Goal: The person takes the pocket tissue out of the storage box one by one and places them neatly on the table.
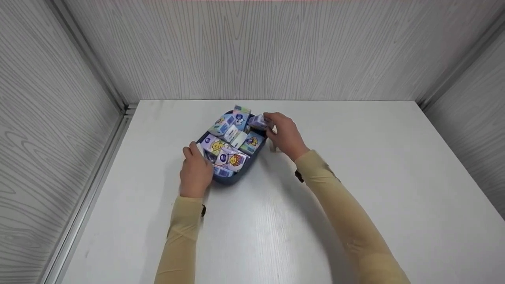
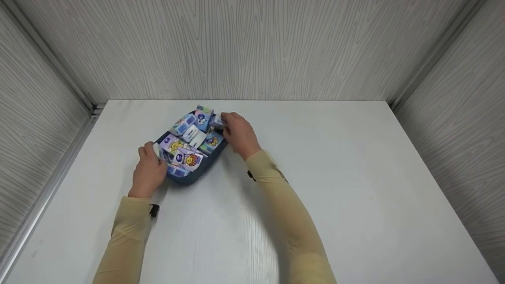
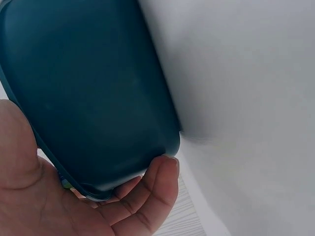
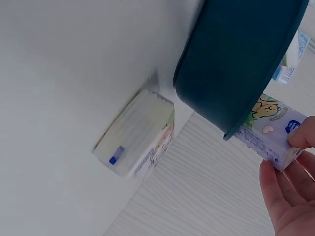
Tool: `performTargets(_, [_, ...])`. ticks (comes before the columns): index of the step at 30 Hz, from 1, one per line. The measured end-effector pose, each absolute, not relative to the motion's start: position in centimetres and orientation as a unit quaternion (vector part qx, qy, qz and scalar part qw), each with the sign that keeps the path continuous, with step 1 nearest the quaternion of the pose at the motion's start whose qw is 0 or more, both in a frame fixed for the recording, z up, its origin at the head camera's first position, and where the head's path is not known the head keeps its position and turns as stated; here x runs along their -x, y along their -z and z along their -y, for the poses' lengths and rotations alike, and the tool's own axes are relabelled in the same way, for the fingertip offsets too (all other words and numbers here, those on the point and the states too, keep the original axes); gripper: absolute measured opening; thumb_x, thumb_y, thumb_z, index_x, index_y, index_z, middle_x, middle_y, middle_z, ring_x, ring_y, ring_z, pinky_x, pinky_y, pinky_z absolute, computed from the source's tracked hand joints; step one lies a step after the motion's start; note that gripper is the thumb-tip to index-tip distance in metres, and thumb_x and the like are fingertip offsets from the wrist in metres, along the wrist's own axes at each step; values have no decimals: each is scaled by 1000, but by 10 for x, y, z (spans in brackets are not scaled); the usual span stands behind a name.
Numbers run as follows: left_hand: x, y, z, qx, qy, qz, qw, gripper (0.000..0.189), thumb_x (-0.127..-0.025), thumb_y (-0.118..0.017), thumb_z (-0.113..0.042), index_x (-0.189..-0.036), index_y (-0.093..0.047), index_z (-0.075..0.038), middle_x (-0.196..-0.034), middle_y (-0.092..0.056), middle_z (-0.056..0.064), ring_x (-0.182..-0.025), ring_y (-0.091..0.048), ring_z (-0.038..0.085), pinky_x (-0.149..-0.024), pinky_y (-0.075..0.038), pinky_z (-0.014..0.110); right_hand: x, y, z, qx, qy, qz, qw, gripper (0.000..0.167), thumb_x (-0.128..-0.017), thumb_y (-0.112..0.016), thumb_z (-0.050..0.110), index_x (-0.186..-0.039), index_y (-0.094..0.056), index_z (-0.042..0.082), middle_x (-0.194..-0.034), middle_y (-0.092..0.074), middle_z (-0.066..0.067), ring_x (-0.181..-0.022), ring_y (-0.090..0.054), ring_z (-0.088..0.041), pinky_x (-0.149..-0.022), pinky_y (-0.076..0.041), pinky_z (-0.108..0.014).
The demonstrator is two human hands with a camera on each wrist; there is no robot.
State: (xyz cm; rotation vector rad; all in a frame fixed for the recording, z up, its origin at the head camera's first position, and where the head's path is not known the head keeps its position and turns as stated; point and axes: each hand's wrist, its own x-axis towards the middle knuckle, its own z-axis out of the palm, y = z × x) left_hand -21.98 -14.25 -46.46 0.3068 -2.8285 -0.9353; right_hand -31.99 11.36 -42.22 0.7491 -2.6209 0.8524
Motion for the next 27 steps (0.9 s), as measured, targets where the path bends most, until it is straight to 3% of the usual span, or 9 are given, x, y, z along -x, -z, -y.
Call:
performTargets(10, [220,465,142,-104,316,940,68,63,-96,-48,-15,-146,-15,1,-135,-29,26,-94,-57,35,-72,-50,50,315,414,-151,-294,-312,877,218,38,-85,-62,-6,-122,-60,0,-111,-62,-8,-96,-59,-17,-87,-45,-33])
performTargets(18, [219,464,143,-98,314,941,82,58,-95,-43,-12,-145,-16,3,-131,-31,27,-83,-57,36,-66,-49,50,314,420,-182,-258,-282,902,200,36,-85,-63,-6,-119,-60,3,-114,-60,-9,-101,-60,-22,-88,-46,-37])
performTargets(27, [221,465,141,-100,316,941,67,62,-96,-45,-15,-146,-14,3,-134,-29,27,-90,-57,35,-72,-50,50,312,437,-224,-217,-257,924,183,34,-82,-65,-9,-114,-61,-1,-109,-61,-13,-98,-59,-27,-86,-45,-41])
